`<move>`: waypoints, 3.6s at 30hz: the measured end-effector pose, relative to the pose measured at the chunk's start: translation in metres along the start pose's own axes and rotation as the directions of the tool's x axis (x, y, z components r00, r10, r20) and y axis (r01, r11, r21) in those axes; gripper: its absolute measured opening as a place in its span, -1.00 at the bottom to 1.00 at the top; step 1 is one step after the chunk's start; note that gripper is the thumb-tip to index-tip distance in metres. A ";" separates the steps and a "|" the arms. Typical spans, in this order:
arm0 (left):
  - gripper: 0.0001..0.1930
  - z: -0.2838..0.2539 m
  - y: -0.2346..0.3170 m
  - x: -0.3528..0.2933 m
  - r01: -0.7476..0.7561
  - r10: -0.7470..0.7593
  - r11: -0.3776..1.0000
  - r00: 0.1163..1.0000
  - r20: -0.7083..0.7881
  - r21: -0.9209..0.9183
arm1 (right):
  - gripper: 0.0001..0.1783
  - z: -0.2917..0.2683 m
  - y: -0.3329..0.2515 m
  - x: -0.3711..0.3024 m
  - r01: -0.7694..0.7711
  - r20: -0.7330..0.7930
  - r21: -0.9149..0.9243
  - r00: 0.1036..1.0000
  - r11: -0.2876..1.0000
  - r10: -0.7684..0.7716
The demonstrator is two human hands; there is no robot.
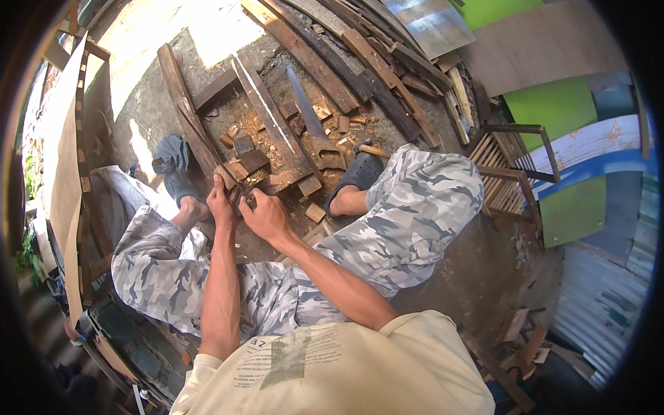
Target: The person sits on the ground and uses a chisel and mallet to carve a small block of wood. They repeatedly strike the chisel to shape the wood, then inspect the carved piece.
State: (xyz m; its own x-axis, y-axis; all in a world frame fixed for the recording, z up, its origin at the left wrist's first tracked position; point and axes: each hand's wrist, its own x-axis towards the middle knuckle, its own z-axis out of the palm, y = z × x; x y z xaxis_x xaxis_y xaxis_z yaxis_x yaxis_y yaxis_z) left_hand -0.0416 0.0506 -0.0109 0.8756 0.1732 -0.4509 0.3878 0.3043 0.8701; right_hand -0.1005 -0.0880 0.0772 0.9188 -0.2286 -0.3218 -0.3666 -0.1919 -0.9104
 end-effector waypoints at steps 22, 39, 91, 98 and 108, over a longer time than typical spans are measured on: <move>-0.53 0.002 0.006 0.003 -0.010 0.010 1.000 1.000 -0.007 -0.008 | -0.62 0.010 0.020 0.002 0.000 -0.046 -0.067 0.999 0.998 -0.003; -0.55 -0.001 -0.001 0.005 -0.035 0.035 0.999 0.999 -0.004 0.014 | -0.64 0.005 0.008 -0.003 0.031 -0.034 -0.101 0.999 0.994 -0.035; -0.52 0.003 -0.002 -0.002 -0.055 0.057 0.998 0.998 -0.042 0.037 | -0.61 0.008 -0.002 0.001 0.060 -0.062 -0.014 0.996 0.998 -0.061; -0.52 0.002 -0.003 -0.004 -0.056 0.057 0.998 0.997 -0.052 0.006 | -0.64 0.018 0.033 0.000 -0.097 0.075 -0.205 0.991 0.974 0.115; -0.55 0.008 0.000 -0.008 -0.060 0.059 0.998 0.996 -0.062 -0.018 | -0.61 0.025 0.044 0.002 -0.042 0.028 -0.278 0.998 0.960 0.051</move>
State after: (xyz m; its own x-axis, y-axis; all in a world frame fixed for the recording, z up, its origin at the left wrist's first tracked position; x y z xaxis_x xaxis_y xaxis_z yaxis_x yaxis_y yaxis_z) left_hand -0.0462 0.0421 -0.0056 0.8775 0.2481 -0.4104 0.3294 0.3102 0.8918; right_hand -0.1111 -0.0730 0.0296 0.9025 -0.2114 -0.3754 -0.4308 -0.4397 -0.7881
